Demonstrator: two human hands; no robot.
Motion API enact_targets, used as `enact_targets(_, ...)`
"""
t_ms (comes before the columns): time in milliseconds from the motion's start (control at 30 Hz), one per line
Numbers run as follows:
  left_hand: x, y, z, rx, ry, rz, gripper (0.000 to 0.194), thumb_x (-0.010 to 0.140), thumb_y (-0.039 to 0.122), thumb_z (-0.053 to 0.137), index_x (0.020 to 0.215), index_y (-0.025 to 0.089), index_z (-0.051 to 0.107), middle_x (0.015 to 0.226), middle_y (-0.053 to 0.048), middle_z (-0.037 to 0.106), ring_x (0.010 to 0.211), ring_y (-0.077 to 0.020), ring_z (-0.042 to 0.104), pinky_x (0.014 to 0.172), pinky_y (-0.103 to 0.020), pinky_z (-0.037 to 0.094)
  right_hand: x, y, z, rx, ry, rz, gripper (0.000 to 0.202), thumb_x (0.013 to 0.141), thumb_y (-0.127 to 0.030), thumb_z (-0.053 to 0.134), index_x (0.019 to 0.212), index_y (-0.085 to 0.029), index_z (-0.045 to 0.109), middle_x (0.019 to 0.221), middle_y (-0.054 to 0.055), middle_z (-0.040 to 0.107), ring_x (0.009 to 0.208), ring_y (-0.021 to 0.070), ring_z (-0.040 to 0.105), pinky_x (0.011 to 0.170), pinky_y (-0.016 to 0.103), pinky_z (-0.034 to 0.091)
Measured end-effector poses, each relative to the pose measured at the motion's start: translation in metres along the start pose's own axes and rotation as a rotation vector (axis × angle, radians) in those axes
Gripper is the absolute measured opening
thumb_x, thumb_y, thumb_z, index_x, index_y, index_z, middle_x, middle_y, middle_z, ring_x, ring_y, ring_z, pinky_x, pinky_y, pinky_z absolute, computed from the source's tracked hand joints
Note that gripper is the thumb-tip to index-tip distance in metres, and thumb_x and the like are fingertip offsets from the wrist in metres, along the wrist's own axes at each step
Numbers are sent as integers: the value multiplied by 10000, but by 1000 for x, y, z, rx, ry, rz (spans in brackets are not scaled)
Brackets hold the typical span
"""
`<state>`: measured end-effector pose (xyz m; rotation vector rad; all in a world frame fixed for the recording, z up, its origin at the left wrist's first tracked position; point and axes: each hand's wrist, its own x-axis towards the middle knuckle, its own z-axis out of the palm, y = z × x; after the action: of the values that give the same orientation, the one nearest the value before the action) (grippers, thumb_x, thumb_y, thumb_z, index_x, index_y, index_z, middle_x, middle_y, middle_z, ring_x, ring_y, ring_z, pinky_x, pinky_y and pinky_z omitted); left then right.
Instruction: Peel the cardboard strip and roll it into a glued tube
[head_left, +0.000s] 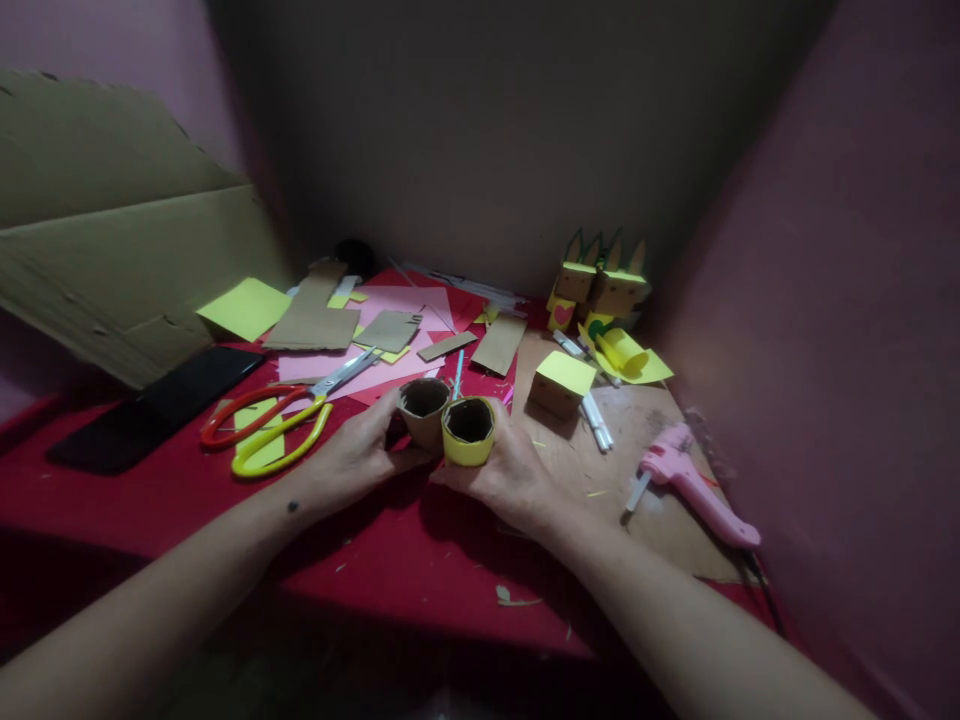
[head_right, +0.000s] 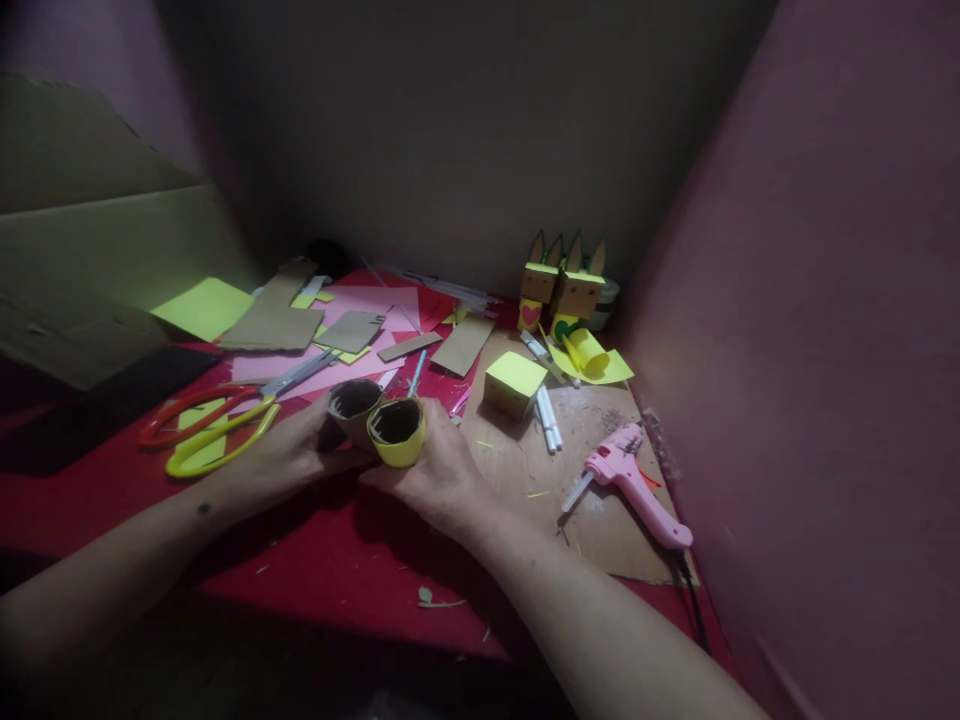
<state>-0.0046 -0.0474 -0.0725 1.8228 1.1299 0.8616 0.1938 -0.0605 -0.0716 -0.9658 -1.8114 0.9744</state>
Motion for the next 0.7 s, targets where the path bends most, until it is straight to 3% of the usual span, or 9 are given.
enact_targets(200,1,-2,0,68,10,27,493,754,367,714,1167,220,488,1107,-74,662,1020,-296,633,879,-454,521,-1,-11,1,53,31,90,513,569,-293,808,973,-204,503,959,35,588,851,211,575,770,390,500)
enact_targets(433,0,-1,-1,72,20,50,468,727,316,720,1128,195,511,1145,-104,644,1085,-319,603,929,-476,495,-1,-18,-5,125,41,66,462,599,-179,691,1028,-213,522,943,6,613,876,198,599,815,376,499)
enact_targets(600,-3,5,-4,-27,11,18,620,721,315,737,1259,217,443,1223,-93,618,1151,-315,582,967,-454,487,1,-15,-11,261,219,95,555,593,-276,794,1070,-216,519,975,22,627,899,208,614,842,380,503)
enact_targets(700,-9,8,-8,6,150,65,625,764,318,709,1310,228,417,1261,-97,576,1180,-302,552,1010,-450,455,4,-14,-14,575,334,180,643,617,-341,805,1156,-265,463,912,-5,636,781,185,626,711,339,539)
